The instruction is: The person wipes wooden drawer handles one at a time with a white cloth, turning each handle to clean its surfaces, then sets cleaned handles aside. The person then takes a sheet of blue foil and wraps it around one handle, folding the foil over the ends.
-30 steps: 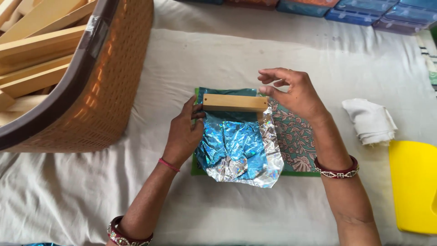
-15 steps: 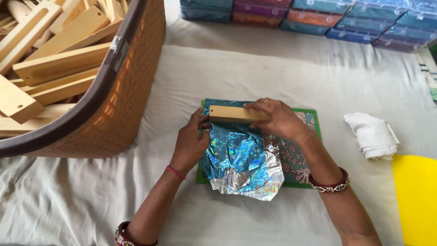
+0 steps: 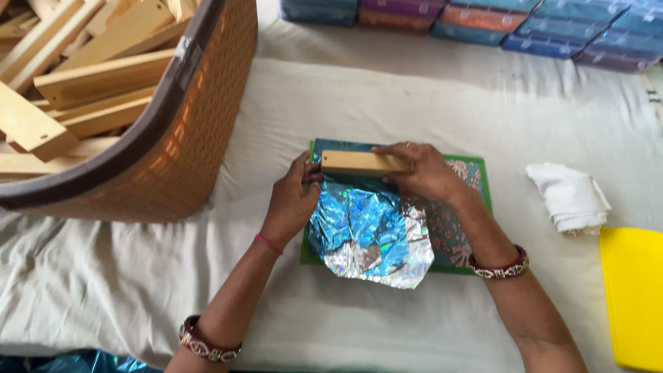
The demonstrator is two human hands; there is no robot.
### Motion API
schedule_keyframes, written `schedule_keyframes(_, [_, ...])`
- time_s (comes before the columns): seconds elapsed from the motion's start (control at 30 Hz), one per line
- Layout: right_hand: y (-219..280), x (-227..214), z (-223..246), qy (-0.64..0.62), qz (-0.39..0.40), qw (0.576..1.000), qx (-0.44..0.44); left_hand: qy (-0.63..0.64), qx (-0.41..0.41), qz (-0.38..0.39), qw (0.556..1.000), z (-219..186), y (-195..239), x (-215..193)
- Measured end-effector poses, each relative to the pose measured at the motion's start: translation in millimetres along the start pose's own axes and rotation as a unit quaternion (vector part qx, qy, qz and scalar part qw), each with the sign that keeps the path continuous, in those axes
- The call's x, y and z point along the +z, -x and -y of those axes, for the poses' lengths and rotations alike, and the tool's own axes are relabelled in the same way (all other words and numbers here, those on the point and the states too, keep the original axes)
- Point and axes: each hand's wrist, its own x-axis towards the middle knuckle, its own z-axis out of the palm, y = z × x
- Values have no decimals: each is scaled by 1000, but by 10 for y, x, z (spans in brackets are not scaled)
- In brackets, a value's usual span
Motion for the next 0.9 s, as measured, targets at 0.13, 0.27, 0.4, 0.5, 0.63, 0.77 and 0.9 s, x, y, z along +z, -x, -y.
schedule_keyframes(0.13, [-18,54,-198,-27,-23,999,8,-39,23,-19,999,-15,-22,6])
schedule_keyframes(0.27, [-32,217,-719,-83,-44,993,-77,-69,90,-24,993,145,-42,28])
schedule_keyframes(0.4, [136,633,-929,-48,29,989,134,-120,80,-19,989,359,171,34])
schedule_keyframes(0.5, [4,537,-935,7,-23,997,70,-87,133,-17,987,453,131,27])
schedule_keyframes(0.63, [-80,307,-711,-116,-75,966,-218,-47,183,-7,982,302,-25,-28])
schedule_keyframes(0.77, [-58,282,-574,-77,-94,972,-201,-47,130,-2,990,177,-17,-41])
schedule_keyframes(0.9, [-109,293,-592,-60,-101,978,-173,-84,81,-46,992,-125,-54,-72])
